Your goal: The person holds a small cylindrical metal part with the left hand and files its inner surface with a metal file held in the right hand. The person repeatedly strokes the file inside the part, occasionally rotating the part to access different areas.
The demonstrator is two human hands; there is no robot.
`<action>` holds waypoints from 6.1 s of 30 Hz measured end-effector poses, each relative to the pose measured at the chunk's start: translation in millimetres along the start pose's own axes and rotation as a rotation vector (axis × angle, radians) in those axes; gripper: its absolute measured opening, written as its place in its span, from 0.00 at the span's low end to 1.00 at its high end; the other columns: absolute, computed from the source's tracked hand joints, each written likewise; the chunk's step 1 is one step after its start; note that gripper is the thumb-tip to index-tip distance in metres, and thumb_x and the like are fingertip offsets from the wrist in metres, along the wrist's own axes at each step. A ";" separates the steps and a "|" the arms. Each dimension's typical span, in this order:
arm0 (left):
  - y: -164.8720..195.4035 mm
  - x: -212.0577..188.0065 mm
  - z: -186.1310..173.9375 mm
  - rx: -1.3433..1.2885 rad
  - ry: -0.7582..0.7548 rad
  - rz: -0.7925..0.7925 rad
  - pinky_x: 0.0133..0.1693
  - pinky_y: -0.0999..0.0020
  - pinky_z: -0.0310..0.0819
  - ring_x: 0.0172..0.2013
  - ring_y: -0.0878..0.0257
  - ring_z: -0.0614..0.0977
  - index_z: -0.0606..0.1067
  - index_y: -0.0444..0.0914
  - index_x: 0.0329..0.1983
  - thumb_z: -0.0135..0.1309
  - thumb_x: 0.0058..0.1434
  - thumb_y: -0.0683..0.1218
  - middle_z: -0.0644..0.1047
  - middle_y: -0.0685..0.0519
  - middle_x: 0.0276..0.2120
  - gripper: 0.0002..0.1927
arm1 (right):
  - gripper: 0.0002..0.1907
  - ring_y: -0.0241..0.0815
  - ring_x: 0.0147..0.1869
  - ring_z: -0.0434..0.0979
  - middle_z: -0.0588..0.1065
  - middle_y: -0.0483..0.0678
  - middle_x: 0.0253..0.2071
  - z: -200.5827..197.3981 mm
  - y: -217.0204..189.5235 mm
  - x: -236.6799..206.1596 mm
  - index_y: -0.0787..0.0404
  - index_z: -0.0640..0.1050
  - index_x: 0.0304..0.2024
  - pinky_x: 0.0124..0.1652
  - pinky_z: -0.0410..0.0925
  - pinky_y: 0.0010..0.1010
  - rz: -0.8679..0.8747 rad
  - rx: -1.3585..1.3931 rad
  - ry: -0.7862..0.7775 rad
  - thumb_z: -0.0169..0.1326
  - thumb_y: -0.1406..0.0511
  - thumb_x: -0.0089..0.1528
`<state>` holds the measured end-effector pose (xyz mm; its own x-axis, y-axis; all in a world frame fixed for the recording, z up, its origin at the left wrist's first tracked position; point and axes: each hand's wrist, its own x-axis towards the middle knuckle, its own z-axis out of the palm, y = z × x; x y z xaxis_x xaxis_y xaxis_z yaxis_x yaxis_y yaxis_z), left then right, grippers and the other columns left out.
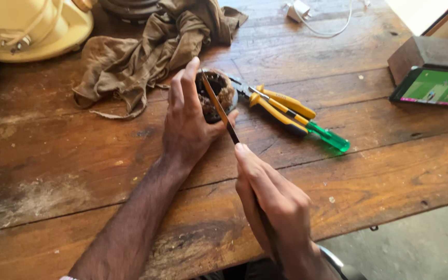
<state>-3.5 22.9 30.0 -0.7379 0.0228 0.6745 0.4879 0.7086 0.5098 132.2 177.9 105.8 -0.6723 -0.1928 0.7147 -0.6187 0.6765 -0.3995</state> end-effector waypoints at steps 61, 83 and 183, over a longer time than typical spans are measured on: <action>-25.7 -9.4 2.2 -0.014 -0.044 -0.042 0.54 0.51 0.81 0.64 0.43 0.69 0.51 0.37 0.73 0.75 0.50 0.66 0.62 0.36 0.64 0.61 | 0.12 0.46 0.50 0.87 0.82 0.57 0.47 26.5 11.4 -35.4 0.69 0.77 0.53 0.50 0.77 0.32 0.139 0.083 0.164 0.58 0.74 0.66; -36.4 -15.2 9.5 0.038 0.003 0.028 0.58 0.48 0.79 0.63 0.42 0.70 0.48 0.39 0.74 0.74 0.49 0.67 0.61 0.36 0.62 0.63 | 0.15 0.47 0.48 0.86 0.81 0.58 0.46 34.4 20.6 -44.2 0.69 0.79 0.51 0.48 0.77 0.31 0.010 -0.007 0.060 0.60 0.77 0.61; -30.0 -20.5 18.6 0.034 -0.022 0.009 0.56 0.51 0.80 0.63 0.45 0.69 0.52 0.38 0.73 0.76 0.50 0.63 0.61 0.39 0.62 0.59 | 0.21 0.41 0.45 0.86 0.82 0.55 0.44 38.3 28.7 -42.7 0.68 0.75 0.58 0.46 0.77 0.31 0.191 0.079 0.061 0.62 0.71 0.62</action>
<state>-11.7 14.4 -9.0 -0.7439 0.0441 0.6668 0.4783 0.7320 0.4852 127.6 178.3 41.9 -0.7561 -0.0217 0.6541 -0.5141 0.6382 -0.5731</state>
